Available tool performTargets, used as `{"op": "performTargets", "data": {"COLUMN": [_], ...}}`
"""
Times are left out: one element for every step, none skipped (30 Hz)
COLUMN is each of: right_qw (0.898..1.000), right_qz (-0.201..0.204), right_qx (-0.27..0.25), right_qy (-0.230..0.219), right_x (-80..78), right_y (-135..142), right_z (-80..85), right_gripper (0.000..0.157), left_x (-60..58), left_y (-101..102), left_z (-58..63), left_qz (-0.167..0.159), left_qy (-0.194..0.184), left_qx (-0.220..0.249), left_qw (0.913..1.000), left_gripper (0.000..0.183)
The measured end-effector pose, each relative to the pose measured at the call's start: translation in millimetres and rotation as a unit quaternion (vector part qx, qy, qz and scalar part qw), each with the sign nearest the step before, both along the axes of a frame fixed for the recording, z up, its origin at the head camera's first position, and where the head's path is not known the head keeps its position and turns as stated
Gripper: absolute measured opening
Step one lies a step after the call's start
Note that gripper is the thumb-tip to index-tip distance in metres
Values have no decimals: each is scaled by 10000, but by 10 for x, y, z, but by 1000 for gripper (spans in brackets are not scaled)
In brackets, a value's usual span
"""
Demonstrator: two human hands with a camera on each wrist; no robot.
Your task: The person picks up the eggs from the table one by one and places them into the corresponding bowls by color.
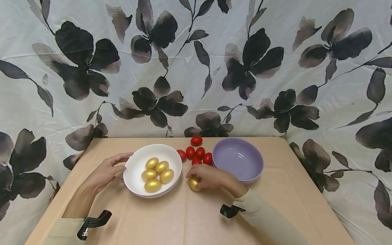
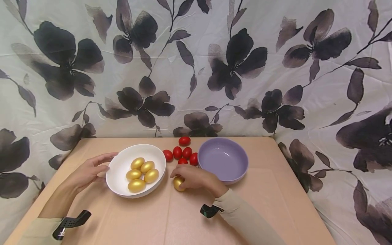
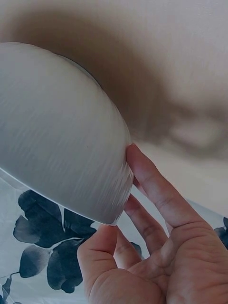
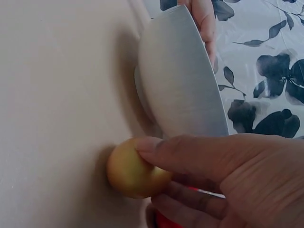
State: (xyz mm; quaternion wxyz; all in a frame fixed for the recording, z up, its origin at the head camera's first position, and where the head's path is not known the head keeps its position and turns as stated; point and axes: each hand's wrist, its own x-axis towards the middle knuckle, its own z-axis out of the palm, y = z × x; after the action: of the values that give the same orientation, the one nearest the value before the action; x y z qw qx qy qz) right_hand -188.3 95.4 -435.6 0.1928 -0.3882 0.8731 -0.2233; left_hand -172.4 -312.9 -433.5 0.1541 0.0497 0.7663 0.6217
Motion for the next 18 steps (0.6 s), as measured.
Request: {"op": "performTargets", "data": {"right_qw": [10000,9998,9996,9992,9989,9986,9984,9983,9982,9982,9982,9982,9983,9983,9984,9985,9985,9987], "right_qz": [-62,-131,-193,-248,-284,-302,-319,-328,-333,-336,-337,-338,-338,-337,-332,-325,-310,-291], "right_qx": [75,157,218,286,332,361,365,360,347,335,320,310,300,302,302,301,298,286], "right_qy": [5,-6,-54,-112,-174,-221,-277,-320,-361,-380,-389,-385,-380,-365,-351,-336,-326,-315], "right_x": [1,3,3,4,4,3,2,0,-1,-3,-6,-8,-10,-11,-12,-12,-12,-12], "right_y": [-3,-4,-5,-6,-6,-7,-7,-8,-9,-11,-12,-14,-16,-19,-20,-20,-20,-19], "right_z": [2,3,2,0,-7,-13,-17,-22,-27,-32,-36,-39,-43,-48,-51,-54,-55,-56], "right_gripper": [41,43,44,45,46,47,47,47,46,46,45,44,42,41,41,41,41,41], "left_x": [0,0,1,2,2,2,0,-1,-4,-6,-8,-10,-10,-10,-10,-8,-7,-5], "left_y": [2,3,3,4,5,6,7,8,9,10,11,12,12,12,11,9,8,6], "left_z": [2,4,7,8,8,9,10,11,12,12,12,11,10,9,6,4,3,2], "left_qz": [-4,-6,-12,-11,-10,-3,-3,5,6,15,16,21,24,26,17,17,15,14], "left_qy": [-8,-16,-13,-15,-16,-20,-20,-23,-25,-28,-27,-29,-32,-30,-29,-25,-17,-11], "left_qx": [20,42,35,34,26,26,19,14,14,17,14,19,17,20,25,23,22,24], "left_qw": [10000,10000,10000,10000,10000,10000,10000,10000,10000,10000,10000,10000,10000,10000,10000,10000,10000,10000], "left_gripper": [61,62,61,61,62,62,62,63,63,64,64,64,65,65,64,64,64,64]}}
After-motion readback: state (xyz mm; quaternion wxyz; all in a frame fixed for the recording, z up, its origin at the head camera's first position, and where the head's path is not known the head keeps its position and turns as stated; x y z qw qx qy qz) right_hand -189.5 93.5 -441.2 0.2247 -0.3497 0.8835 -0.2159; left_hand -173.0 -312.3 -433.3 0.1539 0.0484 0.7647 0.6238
